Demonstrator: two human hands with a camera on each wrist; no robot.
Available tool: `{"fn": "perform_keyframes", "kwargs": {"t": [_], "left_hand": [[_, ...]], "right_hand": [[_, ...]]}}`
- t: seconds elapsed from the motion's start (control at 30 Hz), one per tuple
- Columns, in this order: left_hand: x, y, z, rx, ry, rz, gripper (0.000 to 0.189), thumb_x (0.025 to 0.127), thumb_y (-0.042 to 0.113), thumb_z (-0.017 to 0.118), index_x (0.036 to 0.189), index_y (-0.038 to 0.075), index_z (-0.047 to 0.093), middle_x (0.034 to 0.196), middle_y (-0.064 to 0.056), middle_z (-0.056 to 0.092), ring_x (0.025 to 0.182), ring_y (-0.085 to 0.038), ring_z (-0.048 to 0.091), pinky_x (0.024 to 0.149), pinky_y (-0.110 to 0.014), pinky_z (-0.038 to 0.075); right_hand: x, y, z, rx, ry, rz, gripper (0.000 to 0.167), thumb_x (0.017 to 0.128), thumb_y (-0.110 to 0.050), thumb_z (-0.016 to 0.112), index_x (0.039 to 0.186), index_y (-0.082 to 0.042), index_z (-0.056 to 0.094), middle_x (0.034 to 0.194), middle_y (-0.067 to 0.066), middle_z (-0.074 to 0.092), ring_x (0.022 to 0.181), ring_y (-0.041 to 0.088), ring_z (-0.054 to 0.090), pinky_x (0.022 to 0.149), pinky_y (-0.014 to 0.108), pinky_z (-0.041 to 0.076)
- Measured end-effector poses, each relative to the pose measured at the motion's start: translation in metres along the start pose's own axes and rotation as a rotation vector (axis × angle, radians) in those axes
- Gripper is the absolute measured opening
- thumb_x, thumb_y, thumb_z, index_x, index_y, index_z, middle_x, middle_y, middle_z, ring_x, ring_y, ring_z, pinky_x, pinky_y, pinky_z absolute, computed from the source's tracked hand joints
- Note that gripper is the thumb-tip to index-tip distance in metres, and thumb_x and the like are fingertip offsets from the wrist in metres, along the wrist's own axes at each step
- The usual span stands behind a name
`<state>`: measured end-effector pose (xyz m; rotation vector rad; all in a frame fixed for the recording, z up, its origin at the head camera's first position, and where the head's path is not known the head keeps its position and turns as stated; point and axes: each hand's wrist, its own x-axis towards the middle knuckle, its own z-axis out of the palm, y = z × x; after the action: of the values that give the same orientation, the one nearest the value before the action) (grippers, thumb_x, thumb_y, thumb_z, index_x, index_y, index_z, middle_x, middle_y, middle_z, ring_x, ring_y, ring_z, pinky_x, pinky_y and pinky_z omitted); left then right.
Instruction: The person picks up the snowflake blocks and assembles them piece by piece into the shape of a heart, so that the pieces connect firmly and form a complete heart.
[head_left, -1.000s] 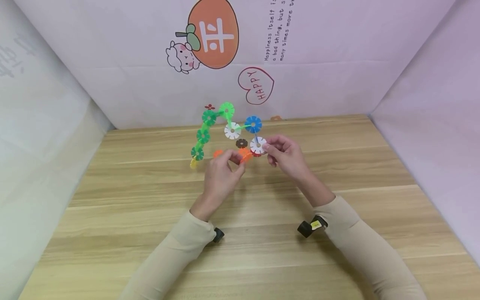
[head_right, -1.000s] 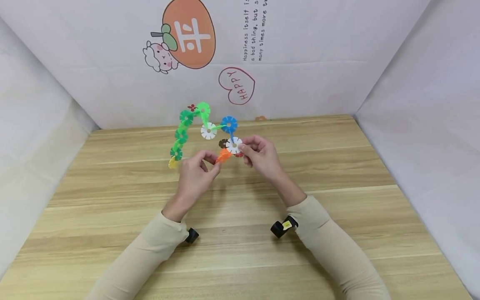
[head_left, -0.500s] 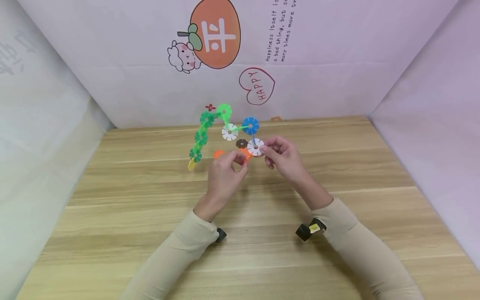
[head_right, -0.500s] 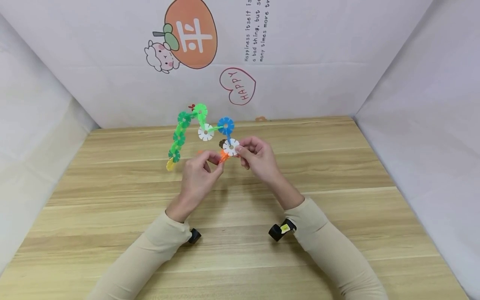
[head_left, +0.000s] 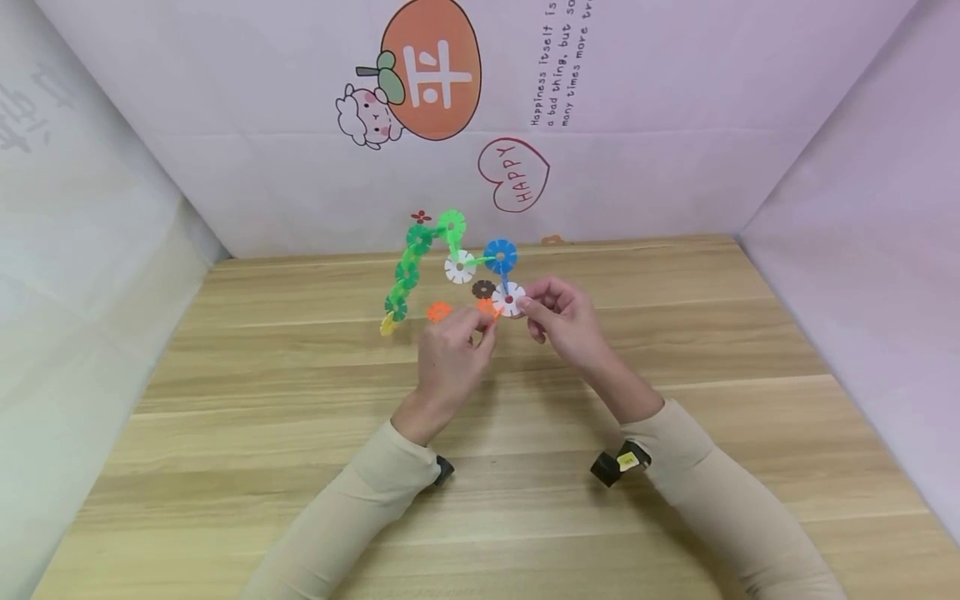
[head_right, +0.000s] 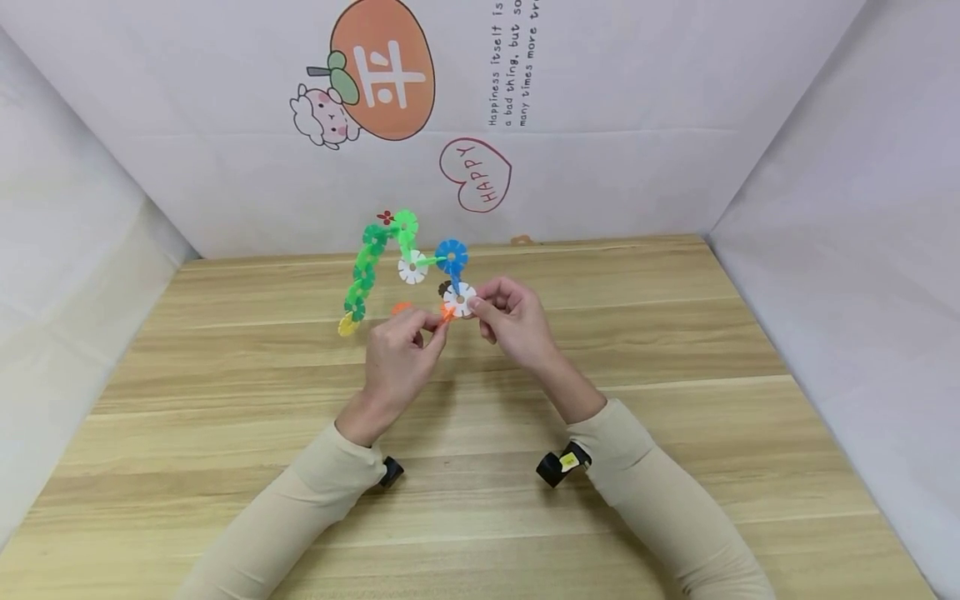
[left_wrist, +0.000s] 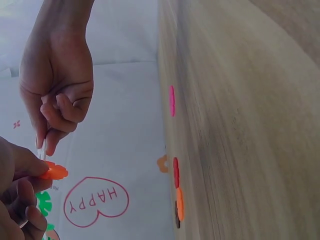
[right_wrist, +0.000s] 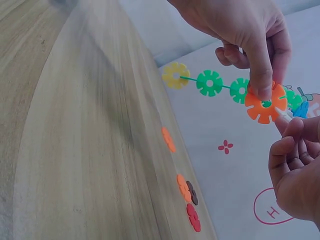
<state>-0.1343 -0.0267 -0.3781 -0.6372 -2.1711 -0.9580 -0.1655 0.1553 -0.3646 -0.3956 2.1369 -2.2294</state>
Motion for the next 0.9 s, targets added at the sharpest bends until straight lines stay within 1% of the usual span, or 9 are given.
{"fn": "perform_keyframes", "kwargs": {"t": [0.1,0.2,0.27,0.33,0.37,0.5,0.57,0.77,0.9], "left_hand": [[0.0003,0.0007,0.0003,0.007,0.005,0.011,0.009,0.083,-0.005,0.076,0.079,0.002,0.071,0.076,-0.007,0.07,0.066,-0.016,0.066,0.06,-0.023,0.053],[0.0009,0.0015,0.0006,0.016,0.011,0.024,0.01,0.082,-0.006,0.077,0.079,0.002,0.071,0.075,-0.007,0.07,0.065,-0.016,0.066,0.059,-0.023,0.053],[0.0013,0.0022,0.0008,0.021,0.014,0.03,0.011,0.082,-0.007,0.076,0.079,0.002,0.071,0.075,-0.007,0.07,0.065,-0.016,0.066,0.058,-0.023,0.053],[0.0015,0.0028,0.001,0.024,0.02,0.031,0.01,0.083,-0.007,0.076,0.079,0.001,0.071,0.074,-0.008,0.07,0.063,-0.016,0.065,0.057,-0.022,0.052],[0.0015,0.003,0.0012,0.024,0.021,0.031,0.01,0.083,-0.007,0.075,0.079,0.001,0.071,0.074,-0.008,0.07,0.062,-0.015,0.064,0.056,-0.022,0.051],[0.0012,0.0038,0.0019,0.023,0.014,0.02,0.01,0.084,-0.006,0.074,0.078,0.001,0.07,0.073,-0.008,0.069,0.057,-0.014,0.059,0.052,-0.021,0.047],[0.0012,0.0039,0.0021,0.022,0.004,0.016,0.01,0.085,-0.006,0.074,0.078,0.001,0.07,0.073,-0.008,0.068,0.057,-0.014,0.058,0.052,-0.021,0.047],[0.0021,0.0006,0.0024,0.029,-0.02,0.004,0.005,0.087,-0.002,0.075,0.083,0.0,0.072,0.077,-0.008,0.071,0.065,-0.016,0.066,0.059,-0.022,0.053],[0.0018,-0.0031,0.0019,0.031,-0.04,-0.01,0.006,0.087,0.005,0.078,0.088,0.001,0.074,0.081,-0.008,0.072,0.063,-0.015,0.064,0.056,-0.022,0.05]], "right_hand": [[-0.0006,-0.0003,-0.0004,0.01,-0.001,0.001,0.01,0.099,0.0,0.061,0.095,-0.008,0.065,0.084,0.008,0.067,0.058,0.012,0.051,0.05,0.02,0.041],[-0.001,-0.0007,-0.0011,-0.004,-0.008,-0.001,0.002,0.099,-0.002,0.062,0.098,-0.002,0.064,0.085,0.01,0.067,0.059,0.013,0.051,0.051,0.02,0.041],[-0.0011,-0.0003,-0.0015,-0.025,-0.018,-0.002,0.005,0.099,-0.003,0.062,0.101,0.002,0.062,0.084,0.01,0.067,0.059,0.013,0.051,0.051,0.021,0.042],[-0.0012,0.0006,-0.0016,-0.043,-0.028,-0.006,0.005,0.099,-0.002,0.062,0.101,0.002,0.063,0.082,0.01,0.066,0.059,0.014,0.05,0.051,0.022,0.042],[-0.0015,0.001,-0.0014,-0.048,-0.033,-0.008,0.002,0.099,-0.002,0.061,0.099,0.0,0.063,0.081,0.01,0.065,0.058,0.014,0.05,0.051,0.023,0.042],[-0.0025,0.0024,-0.0004,-0.039,-0.039,-0.012,0.018,0.099,0.002,0.06,0.092,-0.014,0.065,0.075,0.007,0.062,0.057,0.014,0.05,0.05,0.023,0.041],[-0.0028,0.003,-0.0004,-0.03,-0.039,-0.014,0.02,0.099,0.002,0.06,0.09,-0.015,0.065,0.074,0.006,0.061,0.057,0.014,0.05,0.05,0.022,0.041],[-0.0013,0.0052,-0.0011,-0.021,-0.03,-0.013,0.015,0.099,0.0,0.061,0.091,-0.012,0.064,0.082,0.01,0.066,0.057,0.012,0.05,0.05,0.02,0.04],[0.0001,0.006,-0.0009,-0.02,-0.01,0.001,0.012,0.099,-0.002,0.062,0.092,-0.011,0.064,0.086,0.014,0.067,0.058,0.012,0.05,0.05,0.02,0.041]]}}
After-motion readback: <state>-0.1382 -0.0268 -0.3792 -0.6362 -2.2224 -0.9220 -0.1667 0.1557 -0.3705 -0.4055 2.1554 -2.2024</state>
